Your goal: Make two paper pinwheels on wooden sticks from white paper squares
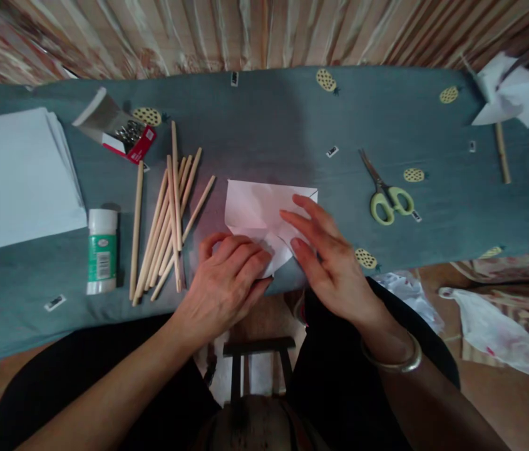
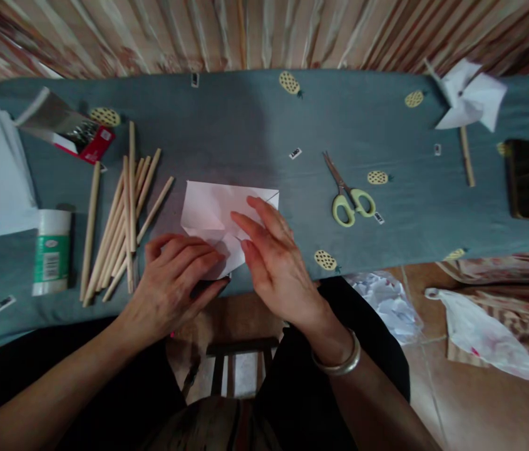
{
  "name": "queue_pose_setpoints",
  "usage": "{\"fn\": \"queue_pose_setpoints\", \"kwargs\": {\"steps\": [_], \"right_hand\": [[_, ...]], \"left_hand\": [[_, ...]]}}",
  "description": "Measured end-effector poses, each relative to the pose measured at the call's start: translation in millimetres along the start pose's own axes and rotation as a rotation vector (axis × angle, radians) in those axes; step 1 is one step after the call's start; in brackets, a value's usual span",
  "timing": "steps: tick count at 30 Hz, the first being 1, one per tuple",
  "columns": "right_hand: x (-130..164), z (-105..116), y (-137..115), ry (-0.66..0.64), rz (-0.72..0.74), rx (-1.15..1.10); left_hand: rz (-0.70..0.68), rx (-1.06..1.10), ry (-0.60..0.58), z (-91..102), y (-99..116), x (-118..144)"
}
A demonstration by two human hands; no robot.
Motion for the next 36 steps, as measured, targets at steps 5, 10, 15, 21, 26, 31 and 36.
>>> {"fn": "queue_pose_setpoints", "kwargs": {"steps": [5,10,15,21,26,31,36], "right_hand": [[-18,7,25,0.106,-0.063,0.133],[-34,0,41,0.053,-0.017,0.255],[-28,11,38,0.085,-0.012,0.204],[3,25,38,0.053,-0.216,0.025],[10,29,37,0.127,-0.19,0.062],[7,19,29,0.082,-0.053,0.059],[8,15,25,0.049,-0.033,0.034]], "left_hand": [[-0.028,-0.023,0.014,1.2,4,1],[-0.05,-0.047,0.024,3.8,3,2],[-0.043,-0.133,0.029,12.0,-14,5],[0.009,-0.168,0.039,24.4,-32,9],[0.054,-0.092,0.026,32.5,-11,14],[-0.09,-0.058,-0.107,15.2,19,21],[-0.133,-0.077,-0.118,10.0,14,22]]}}
Point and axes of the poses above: each hand's wrist, its own x-axis away from the middle knuckle, its own z-axis out of the back of the hand, y = z × x, the point moved 2 cm from there along -x, towards the middle knuckle, and after that the axes turned 5 degrees about y, right-handed, at the moved point
